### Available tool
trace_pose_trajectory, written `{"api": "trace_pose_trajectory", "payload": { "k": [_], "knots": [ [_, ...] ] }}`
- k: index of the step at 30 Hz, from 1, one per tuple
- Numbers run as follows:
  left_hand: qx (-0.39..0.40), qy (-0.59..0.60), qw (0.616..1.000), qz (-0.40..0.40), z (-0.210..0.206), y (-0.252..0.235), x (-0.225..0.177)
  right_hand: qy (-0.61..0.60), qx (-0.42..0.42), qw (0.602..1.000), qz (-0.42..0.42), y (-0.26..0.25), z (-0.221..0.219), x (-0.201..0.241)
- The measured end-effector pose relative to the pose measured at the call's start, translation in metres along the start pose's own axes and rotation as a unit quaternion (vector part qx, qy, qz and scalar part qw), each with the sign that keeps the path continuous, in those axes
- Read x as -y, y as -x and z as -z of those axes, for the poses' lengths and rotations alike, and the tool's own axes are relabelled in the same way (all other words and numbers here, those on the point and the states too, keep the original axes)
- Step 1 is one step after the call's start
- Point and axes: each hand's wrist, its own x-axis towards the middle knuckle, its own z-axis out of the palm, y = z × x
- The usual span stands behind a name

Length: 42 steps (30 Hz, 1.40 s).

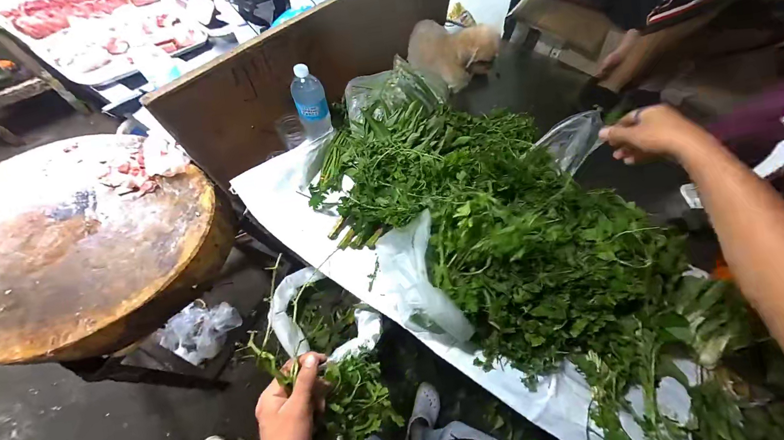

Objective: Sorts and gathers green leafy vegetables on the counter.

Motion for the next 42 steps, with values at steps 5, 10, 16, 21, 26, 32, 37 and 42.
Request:
{"api": "trace_pose_trajectory", "payload": {
  "k": [5,10,16,21,26,32,37,42],
  "knots": [
    [-0.002,-0.057,0.996,0.075,-0.070,-0.017,0.023,-0.059,-0.046,0.989,0.126,0.090,-0.052,0.041],
    [0.055,-0.143,0.983,0.106,-0.142,-0.035,0.054,-0.008,0.265,0.883,0.388,0.202,-0.190,0.078],
    [0.032,-0.235,0.968,0.084,-0.132,-0.043,0.071,0.286,0.376,0.806,0.356,0.187,-0.274,0.046],
    [-0.007,-0.248,0.965,0.088,-0.113,-0.047,0.097,0.320,0.297,0.835,0.334,0.182,-0.258,0.020],
    [0.043,-0.240,0.965,0.095,-0.103,-0.064,0.106,0.274,0.369,0.821,0.338,0.188,-0.224,0.016],
    [0.022,-0.141,0.986,0.088,-0.055,-0.045,0.080,-0.022,0.335,0.875,0.349,0.191,-0.169,0.093],
    [-0.060,-0.049,0.992,0.098,-0.017,-0.026,0.043,-0.029,0.098,0.970,0.223,0.063,-0.205,0.150],
    [-0.036,-0.026,0.995,0.086,0.012,-0.029,0.031,0.104,0.097,0.973,0.182,-0.024,-0.260,0.141]
  ]
}}
